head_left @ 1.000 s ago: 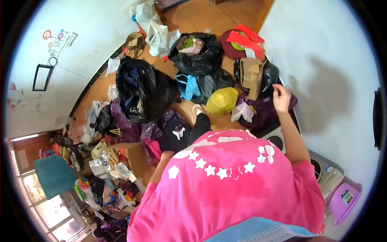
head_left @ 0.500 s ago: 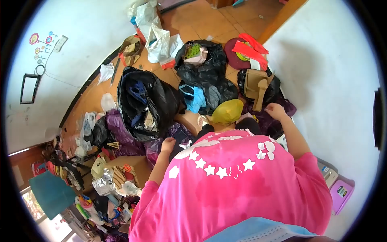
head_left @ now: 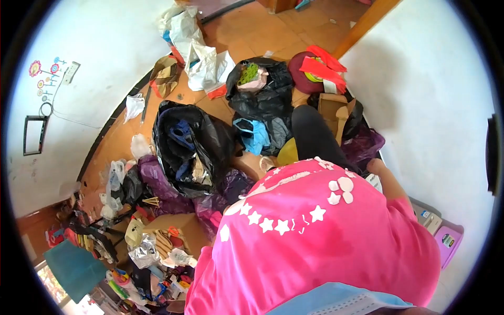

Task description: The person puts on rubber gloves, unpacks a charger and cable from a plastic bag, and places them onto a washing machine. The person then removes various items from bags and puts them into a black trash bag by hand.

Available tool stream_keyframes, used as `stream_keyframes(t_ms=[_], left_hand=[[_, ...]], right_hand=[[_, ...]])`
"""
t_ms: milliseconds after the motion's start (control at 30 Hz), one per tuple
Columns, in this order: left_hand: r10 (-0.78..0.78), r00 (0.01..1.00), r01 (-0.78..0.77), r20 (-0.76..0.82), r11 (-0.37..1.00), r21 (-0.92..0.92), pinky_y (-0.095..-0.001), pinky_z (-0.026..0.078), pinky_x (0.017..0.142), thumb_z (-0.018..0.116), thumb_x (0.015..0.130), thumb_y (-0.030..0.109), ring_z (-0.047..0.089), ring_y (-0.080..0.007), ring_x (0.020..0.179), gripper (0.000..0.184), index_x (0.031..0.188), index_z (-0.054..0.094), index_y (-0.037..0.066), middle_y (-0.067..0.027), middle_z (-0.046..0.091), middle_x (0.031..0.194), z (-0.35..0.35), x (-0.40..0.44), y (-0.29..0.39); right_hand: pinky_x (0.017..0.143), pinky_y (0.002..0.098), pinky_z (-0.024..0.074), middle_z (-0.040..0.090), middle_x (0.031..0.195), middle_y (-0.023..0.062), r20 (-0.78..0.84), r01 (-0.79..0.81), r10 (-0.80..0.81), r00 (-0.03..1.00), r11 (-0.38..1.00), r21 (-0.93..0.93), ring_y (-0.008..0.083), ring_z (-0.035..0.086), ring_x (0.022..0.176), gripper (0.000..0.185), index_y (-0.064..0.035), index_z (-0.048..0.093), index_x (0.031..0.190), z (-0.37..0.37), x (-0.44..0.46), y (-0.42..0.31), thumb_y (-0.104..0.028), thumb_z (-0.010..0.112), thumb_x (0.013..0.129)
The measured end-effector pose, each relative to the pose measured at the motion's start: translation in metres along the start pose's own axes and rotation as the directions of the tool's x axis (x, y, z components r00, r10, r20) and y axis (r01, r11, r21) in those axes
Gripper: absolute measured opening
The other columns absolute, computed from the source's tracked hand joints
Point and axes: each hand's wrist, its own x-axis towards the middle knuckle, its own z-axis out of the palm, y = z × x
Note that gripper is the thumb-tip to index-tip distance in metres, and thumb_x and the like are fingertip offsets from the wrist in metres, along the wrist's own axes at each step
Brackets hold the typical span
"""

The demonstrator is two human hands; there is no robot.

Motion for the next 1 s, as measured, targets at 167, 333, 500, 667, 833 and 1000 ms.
stream_keyframes(t_ms=[167,333,500,667,833,1000], left_hand=[[-0.074,0.997,0.069,-0.015,0.973,-0.22,-0.0297,0.052,0.066,0.065,0.081,0.019,0.066,-0.0153,0.072,0.017,0.085,0.072,0.004,-0.0059,0.07,0.077,-0.033,0.016,0.044],[-0.177,0.983,0.135,-0.049,0.877,-0.461,-0.03,0.053,0.067,0.066,0.08,0.019,0.066,-0.0156,0.073,0.016,0.084,0.072,0.005,-0.0064,0.07,0.077,-0.058,0.037,0.101],[-0.317,0.947,0.196,-0.053,0.698,-0.689,-0.0303,0.053,0.068,0.066,0.08,0.018,0.067,-0.0159,0.073,0.016,0.084,0.072,0.005,-0.0069,0.07,0.078,-0.064,0.088,0.179],[0.098,0.992,-0.092,-0.078,0.992,0.084,-0.0336,0.054,0.068,0.065,0.08,0.015,0.067,-0.0209,0.073,0.019,0.092,0.07,0.002,-0.0101,0.07,0.079,-0.118,0.129,0.349],[0.143,0.933,-0.256,-0.33,0.908,-0.33,-0.0308,0.05,0.084,0.067,0.087,0.02,0.064,-0.0172,0.095,0.029,0.108,0.065,0.0,-0.0089,0.069,0.101,-0.193,0.164,0.572],[0.288,0.914,-0.375,-0.285,0.867,-0.329,-0.0301,0.049,0.085,0.065,0.089,0.013,0.063,-0.0179,0.095,0.026,0.111,0.062,0.0,-0.0104,0.068,0.101,-0.214,0.165,0.662]], right_hand=[[0.071,0.04,0.0522,0.07,0.08,0.0136,-0.047,0.198,-0.204,0.978,0.974,-0.107,0.0312,0.066,0.074,0.02,-0.0066,0.07,0.079,-0.028,0.091,0.031,-0.024,0.061,0.074],[0.079,0.0376,0.0522,0.07,0.09,0.0153,-0.173,-0.024,0.099,0.98,0.921,0.39,0.0288,0.067,0.086,0.026,-0.0049,0.071,0.095,-0.158,0.164,-0.036,-0.024,0.066,0.077],[0.081,0.0367,0.0519,0.07,0.09,0.0141,-0.17,0.126,-0.055,0.984,0.89,0.438,0.0266,0.067,0.087,0.024,-0.0059,0.07,0.099,-0.244,0.288,-0.018,-0.021,0.067,0.08],[0.079,0.0332,0.0513,0.069,0.092,0.0138,-0.294,0.227,-0.074,0.953,0.819,0.528,0.0227,0.066,0.086,0.024,-0.0043,0.068,0.104,-0.294,0.409,0.07,-0.016,0.064,0.082],[0.079,0.0332,0.0513,0.069,0.092,0.0141,-0.237,0.172,-0.027,0.971,0.769,0.616,0.0243,0.066,0.086,0.022,-0.0016,0.067,0.103,-0.42,0.414,0.125,-0.012,0.062,0.084],[0.078,0.0324,0.0514,0.069,0.091,0.0115,-0.415,0.255,-0.044,0.909,0.846,0.468,0.0203,0.065,0.084,0.023,-0.0008,0.067,0.103,-0.492,0.436,0.141,-0.012,0.064,0.084]])
